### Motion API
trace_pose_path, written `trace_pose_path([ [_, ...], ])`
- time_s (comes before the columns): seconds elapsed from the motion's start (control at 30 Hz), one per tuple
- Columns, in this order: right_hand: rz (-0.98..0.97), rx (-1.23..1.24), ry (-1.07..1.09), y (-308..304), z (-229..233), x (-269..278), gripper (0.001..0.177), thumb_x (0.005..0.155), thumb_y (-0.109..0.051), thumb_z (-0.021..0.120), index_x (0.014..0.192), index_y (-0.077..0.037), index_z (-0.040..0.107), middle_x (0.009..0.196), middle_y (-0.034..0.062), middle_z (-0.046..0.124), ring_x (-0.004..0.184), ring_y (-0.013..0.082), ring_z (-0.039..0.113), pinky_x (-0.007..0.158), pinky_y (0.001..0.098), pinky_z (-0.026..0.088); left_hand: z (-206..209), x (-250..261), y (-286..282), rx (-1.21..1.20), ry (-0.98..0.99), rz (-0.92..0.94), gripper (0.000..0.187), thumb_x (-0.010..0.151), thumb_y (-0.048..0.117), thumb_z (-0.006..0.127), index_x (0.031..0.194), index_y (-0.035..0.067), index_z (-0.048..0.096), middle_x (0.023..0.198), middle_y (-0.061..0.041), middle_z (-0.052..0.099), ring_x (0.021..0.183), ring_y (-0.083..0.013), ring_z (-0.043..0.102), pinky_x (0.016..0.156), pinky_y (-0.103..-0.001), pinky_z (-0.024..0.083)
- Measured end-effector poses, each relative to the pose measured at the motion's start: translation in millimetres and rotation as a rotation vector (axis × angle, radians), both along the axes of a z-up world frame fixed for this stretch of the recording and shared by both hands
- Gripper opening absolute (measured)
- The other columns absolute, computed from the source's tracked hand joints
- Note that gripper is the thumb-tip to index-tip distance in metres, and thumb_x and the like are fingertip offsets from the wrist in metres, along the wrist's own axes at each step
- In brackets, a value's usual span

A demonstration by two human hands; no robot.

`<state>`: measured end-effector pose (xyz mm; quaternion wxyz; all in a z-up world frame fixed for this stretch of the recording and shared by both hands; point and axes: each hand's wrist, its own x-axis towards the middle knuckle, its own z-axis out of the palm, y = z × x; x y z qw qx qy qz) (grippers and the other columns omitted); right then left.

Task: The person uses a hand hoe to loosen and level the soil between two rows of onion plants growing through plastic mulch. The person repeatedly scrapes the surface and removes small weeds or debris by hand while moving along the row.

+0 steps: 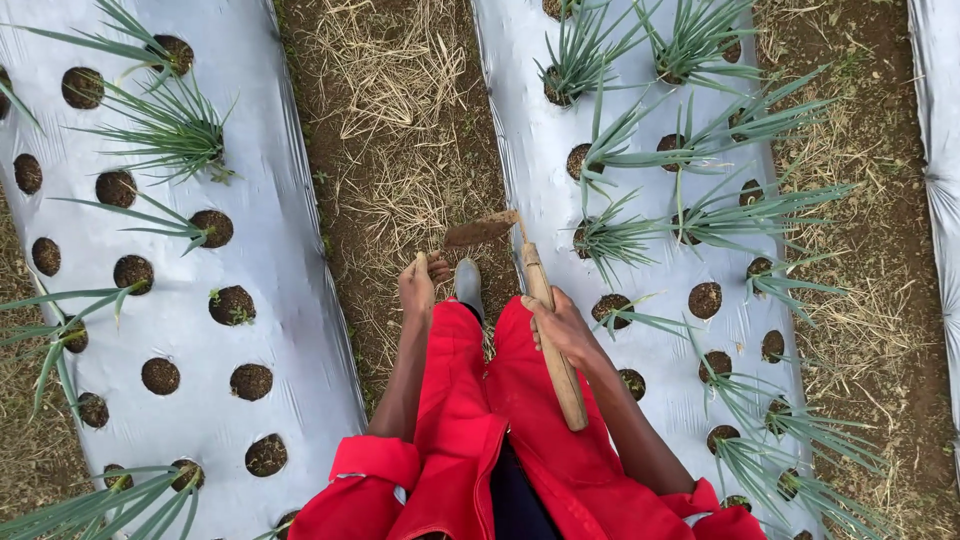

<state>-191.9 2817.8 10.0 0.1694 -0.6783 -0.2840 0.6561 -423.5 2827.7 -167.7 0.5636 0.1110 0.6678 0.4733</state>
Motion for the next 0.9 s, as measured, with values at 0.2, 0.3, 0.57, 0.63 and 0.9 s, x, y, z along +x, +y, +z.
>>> trace_pose_path([
  [0.2, -0.035, -0.016, 0.053, 98, -11, -25, 0.022, 0.096, -0.020, 0.062, 0.107, -0.002, 0.057, 0.065, 0.0128, 0.060, 0.050, 0.0187, 0.061, 0.042, 0.0339, 0.057, 52, -1, 125, -0.064, 0.088, -0.209, 0.066, 0.110, 0.058, 0.030, 0.115, 0.009, 0.073, 0.103, -0.013, 0.078, 0.092, -0.0191, 0.073, 0.084, -0.030, 0.052],
  [0.3, -0.004, -0.054, 0.082, 148, -12, -38, 0.028, 0.095, -0.025, 0.065, 0.109, -0.003, 0.057, 0.064, 0.0129, 0.059, 0.049, 0.0186, 0.062, 0.042, 0.0341, 0.057, 56, -14, 177, -0.020, 0.003, -0.067, 0.076, 0.105, 0.068, 0.038, 0.125, 0.000, 0.063, 0.107, -0.023, 0.072, 0.090, -0.0238, 0.073, 0.082, -0.034, 0.055],
  [0.57, 0.119, -0.077, 0.082, 348, -9, -78, 0.030, 0.096, -0.026, 0.062, 0.113, -0.001, 0.057, 0.066, 0.0132, 0.059, 0.052, 0.0188, 0.062, 0.045, 0.0334, 0.058, 46, -51, 354, 0.042, 0.161, 0.040, 0.034, 0.098, 0.032, 0.075, 0.093, -0.001, 0.073, 0.084, -0.021, 0.074, 0.072, -0.0220, 0.075, 0.071, -0.031, 0.063],
  [0.63, 0.156, -0.081, 0.074, 386, -5, -86, 0.031, 0.097, -0.026, 0.060, 0.113, 0.000, 0.057, 0.067, 0.0139, 0.060, 0.052, 0.0193, 0.062, 0.046, 0.0333, 0.057, 49, -59, 387, 0.054, 0.172, 0.073, 0.033, 0.098, 0.031, 0.075, 0.092, -0.002, 0.073, 0.082, -0.023, 0.073, 0.071, -0.0246, 0.076, 0.070, -0.034, 0.063],
  [0.9, 0.188, -0.019, 0.088, 550, -25, -131, 0.030, 0.094, -0.025, 0.065, 0.110, 0.000, 0.061, 0.067, 0.0172, 0.066, 0.051, 0.0220, 0.066, 0.046, 0.0346, 0.060, 22, -102, 552, -0.075, 0.498, 0.166, 0.027, 0.084, 0.041, 0.089, 0.090, 0.017, 0.077, 0.080, -0.008, 0.075, 0.071, -0.0148, 0.068, 0.068, -0.030, 0.056],
])
